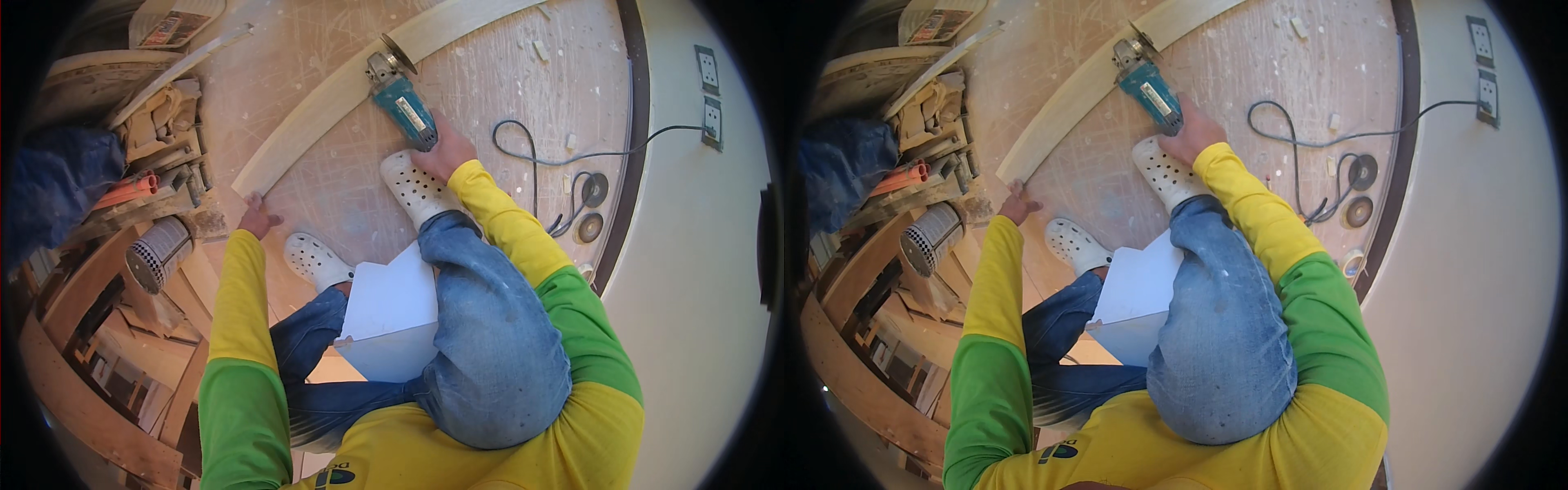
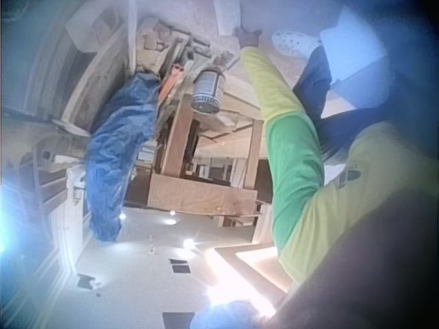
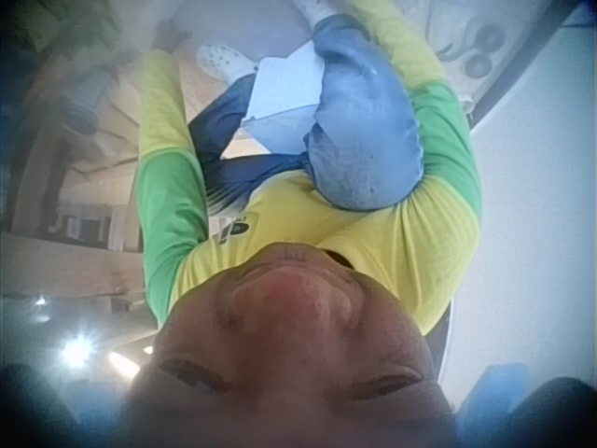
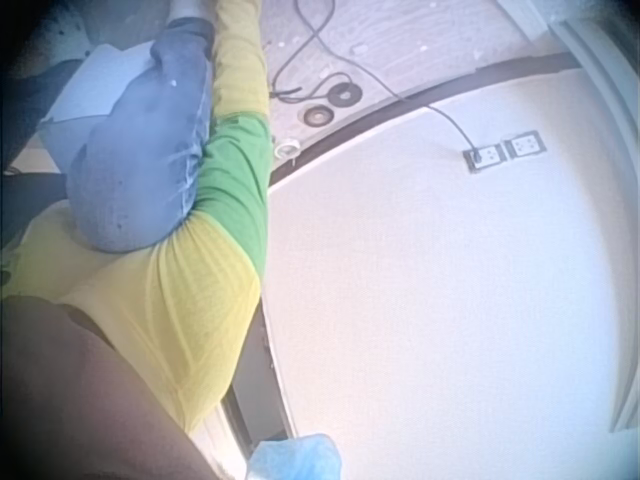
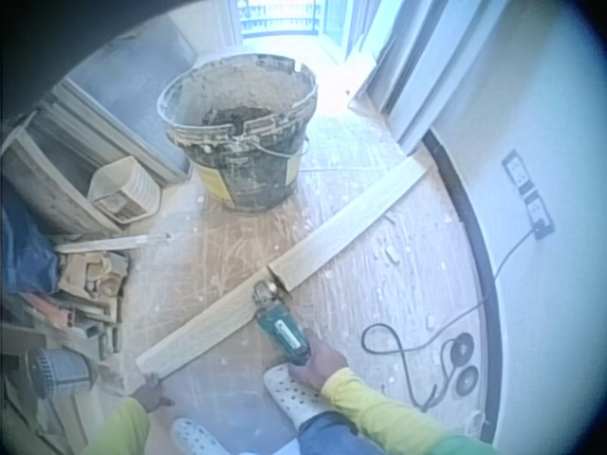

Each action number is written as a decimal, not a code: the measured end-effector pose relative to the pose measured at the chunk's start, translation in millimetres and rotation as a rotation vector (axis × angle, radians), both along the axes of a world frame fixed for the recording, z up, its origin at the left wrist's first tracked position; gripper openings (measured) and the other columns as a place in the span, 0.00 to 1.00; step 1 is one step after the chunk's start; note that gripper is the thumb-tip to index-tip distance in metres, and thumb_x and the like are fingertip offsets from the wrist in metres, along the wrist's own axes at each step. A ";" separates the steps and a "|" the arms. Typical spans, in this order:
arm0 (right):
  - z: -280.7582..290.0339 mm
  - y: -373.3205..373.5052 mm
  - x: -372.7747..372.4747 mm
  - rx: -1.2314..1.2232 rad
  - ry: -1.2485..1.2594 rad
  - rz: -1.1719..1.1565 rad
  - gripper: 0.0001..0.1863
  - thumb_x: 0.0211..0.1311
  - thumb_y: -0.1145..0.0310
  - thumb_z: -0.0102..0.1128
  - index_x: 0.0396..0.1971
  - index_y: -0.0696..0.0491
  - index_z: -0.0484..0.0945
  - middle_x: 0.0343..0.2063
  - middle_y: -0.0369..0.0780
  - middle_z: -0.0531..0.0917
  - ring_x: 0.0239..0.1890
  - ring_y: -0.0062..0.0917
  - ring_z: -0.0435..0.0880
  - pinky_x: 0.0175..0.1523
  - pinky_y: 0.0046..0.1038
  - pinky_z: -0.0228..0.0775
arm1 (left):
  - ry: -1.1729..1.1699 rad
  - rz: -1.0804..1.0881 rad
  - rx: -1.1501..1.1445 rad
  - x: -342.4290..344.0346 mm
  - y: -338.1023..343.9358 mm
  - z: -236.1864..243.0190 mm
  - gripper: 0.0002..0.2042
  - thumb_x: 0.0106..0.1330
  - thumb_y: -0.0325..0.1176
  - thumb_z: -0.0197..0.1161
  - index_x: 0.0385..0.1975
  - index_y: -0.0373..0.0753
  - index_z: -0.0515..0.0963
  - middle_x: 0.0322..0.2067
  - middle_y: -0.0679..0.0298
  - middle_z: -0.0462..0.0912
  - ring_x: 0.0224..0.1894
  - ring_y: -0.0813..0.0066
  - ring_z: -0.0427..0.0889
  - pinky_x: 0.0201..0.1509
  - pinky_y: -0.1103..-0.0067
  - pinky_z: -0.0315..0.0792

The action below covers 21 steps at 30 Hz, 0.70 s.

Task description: The person measures a wooden board with a tape measure and ruler, marks it using a pencil, applies tape along the mark, and cuts the board with an angle grinder.

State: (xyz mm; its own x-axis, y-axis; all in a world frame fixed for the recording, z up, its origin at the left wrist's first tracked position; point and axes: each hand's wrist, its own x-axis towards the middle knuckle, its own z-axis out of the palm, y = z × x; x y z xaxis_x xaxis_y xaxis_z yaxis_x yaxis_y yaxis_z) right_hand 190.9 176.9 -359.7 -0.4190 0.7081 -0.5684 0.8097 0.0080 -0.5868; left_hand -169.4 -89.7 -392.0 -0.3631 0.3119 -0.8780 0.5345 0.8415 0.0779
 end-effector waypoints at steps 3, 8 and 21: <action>10.1 -1.3 6.4 -0.023 0.059 -0.019 0.42 0.43 0.58 0.67 0.62 0.50 0.62 0.45 0.54 0.80 0.49 0.47 0.79 0.53 0.38 0.71 | 0.012 -0.002 -0.003 1.3 -0.2 -1.0 0.54 0.47 0.43 0.72 0.69 0.29 0.43 0.70 0.40 0.39 0.75 0.57 0.37 0.74 0.76 0.41; 24.7 -15.2 30.0 0.126 0.262 -0.122 0.38 0.42 0.58 0.67 0.58 0.49 0.66 0.43 0.51 0.80 0.47 0.46 0.79 0.51 0.39 0.72 | 0.080 -0.014 -0.033 2.3 12.4 1.4 0.51 0.47 0.43 0.71 0.69 0.30 0.47 0.70 0.42 0.44 0.73 0.53 0.47 0.74 0.74 0.46; 36.1 -6.9 89.9 0.183 0.251 -0.288 0.44 0.40 0.60 0.72 0.61 0.56 0.64 0.44 0.48 0.81 0.46 0.37 0.82 0.51 0.32 0.72 | 0.380 -0.452 0.679 78.8 185.8 1.8 0.37 0.44 0.39 0.75 0.56 0.36 0.70 0.58 0.49 0.70 0.61 0.51 0.67 0.66 0.66 0.63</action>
